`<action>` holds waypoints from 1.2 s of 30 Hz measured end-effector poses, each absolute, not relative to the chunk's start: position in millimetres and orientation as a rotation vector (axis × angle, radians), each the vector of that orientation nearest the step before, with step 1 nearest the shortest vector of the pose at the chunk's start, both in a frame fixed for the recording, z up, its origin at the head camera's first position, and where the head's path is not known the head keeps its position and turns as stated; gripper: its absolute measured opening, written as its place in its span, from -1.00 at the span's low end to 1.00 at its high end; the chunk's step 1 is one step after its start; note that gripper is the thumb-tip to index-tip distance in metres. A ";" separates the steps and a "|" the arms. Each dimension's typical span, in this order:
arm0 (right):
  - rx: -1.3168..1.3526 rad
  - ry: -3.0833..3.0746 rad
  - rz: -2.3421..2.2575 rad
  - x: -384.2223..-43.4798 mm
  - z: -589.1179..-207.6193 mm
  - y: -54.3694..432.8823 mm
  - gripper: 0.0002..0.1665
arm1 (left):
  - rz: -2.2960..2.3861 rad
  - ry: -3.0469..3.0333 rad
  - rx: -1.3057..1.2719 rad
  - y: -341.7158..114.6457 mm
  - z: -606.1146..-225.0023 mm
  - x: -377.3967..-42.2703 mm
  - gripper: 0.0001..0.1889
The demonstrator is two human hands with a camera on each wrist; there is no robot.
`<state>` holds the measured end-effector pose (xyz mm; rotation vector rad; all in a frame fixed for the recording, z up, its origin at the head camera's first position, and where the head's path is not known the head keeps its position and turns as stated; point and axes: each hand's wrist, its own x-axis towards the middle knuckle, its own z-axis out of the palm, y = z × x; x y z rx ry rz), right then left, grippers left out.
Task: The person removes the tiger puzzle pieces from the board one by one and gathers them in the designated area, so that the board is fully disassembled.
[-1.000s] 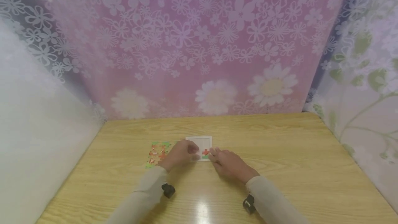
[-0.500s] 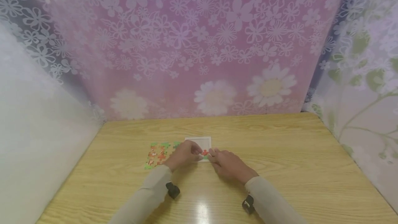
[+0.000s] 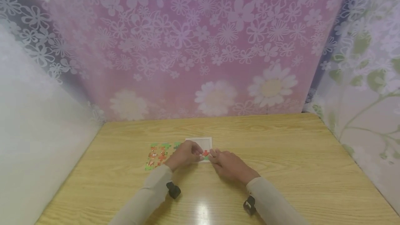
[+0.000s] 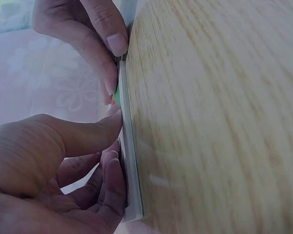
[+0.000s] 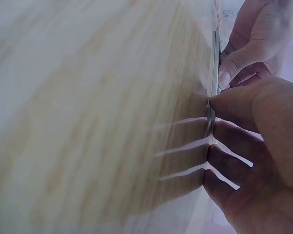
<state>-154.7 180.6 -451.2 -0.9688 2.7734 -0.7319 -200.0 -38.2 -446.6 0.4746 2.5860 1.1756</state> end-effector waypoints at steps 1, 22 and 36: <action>-0.974 2.775 -0.731 -154.6 -450.8 180.6 -0.56 | 1.175 2.585 0.473 -38.2 -446.3 -199.9 -0.89; -0.974 2.802 -0.719 -156.2 -451.7 181.2 -0.59 | 1.189 2.557 0.435 -37.9 -442.9 -198.7 -0.88; -0.960 2.806 -0.719 -156.3 -453.1 180.5 -0.59 | 1.178 2.555 0.453 -39.0 -445.9 -201.1 -0.88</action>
